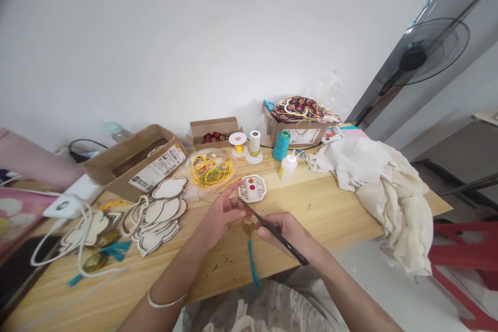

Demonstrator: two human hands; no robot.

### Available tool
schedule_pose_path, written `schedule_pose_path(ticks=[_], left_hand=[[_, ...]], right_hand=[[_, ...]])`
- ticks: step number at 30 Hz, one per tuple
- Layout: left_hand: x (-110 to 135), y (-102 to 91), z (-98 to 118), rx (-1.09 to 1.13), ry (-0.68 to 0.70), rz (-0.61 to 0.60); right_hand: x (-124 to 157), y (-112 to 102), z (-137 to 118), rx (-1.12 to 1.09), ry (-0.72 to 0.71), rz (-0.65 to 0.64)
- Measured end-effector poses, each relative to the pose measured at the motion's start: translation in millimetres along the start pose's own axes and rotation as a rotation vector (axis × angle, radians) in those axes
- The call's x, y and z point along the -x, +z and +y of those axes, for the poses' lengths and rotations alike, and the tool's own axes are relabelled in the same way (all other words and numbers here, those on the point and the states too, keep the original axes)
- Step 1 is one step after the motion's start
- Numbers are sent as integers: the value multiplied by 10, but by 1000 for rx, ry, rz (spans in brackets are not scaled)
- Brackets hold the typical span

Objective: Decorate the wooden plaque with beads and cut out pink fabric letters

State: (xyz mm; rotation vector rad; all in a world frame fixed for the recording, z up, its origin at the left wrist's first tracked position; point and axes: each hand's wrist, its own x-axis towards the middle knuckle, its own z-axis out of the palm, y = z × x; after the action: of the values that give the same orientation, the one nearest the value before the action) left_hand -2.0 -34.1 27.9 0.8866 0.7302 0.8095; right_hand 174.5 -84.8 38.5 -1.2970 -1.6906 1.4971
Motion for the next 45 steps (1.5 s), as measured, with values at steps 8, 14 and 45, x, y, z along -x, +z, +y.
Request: schedule_pose_path(ticks=[8,14,45], left_hand=[[-23,-15,8,-47,-11,-5],[-17,-17,13,-21,-41,-29],[-41,-14,-2,66,-184,35]], right_hand=[[8,-169,-76,85,-72,-122],[-15,-236,-102,134,-39,-189],[-122,-405,-134,277,52,-243]])
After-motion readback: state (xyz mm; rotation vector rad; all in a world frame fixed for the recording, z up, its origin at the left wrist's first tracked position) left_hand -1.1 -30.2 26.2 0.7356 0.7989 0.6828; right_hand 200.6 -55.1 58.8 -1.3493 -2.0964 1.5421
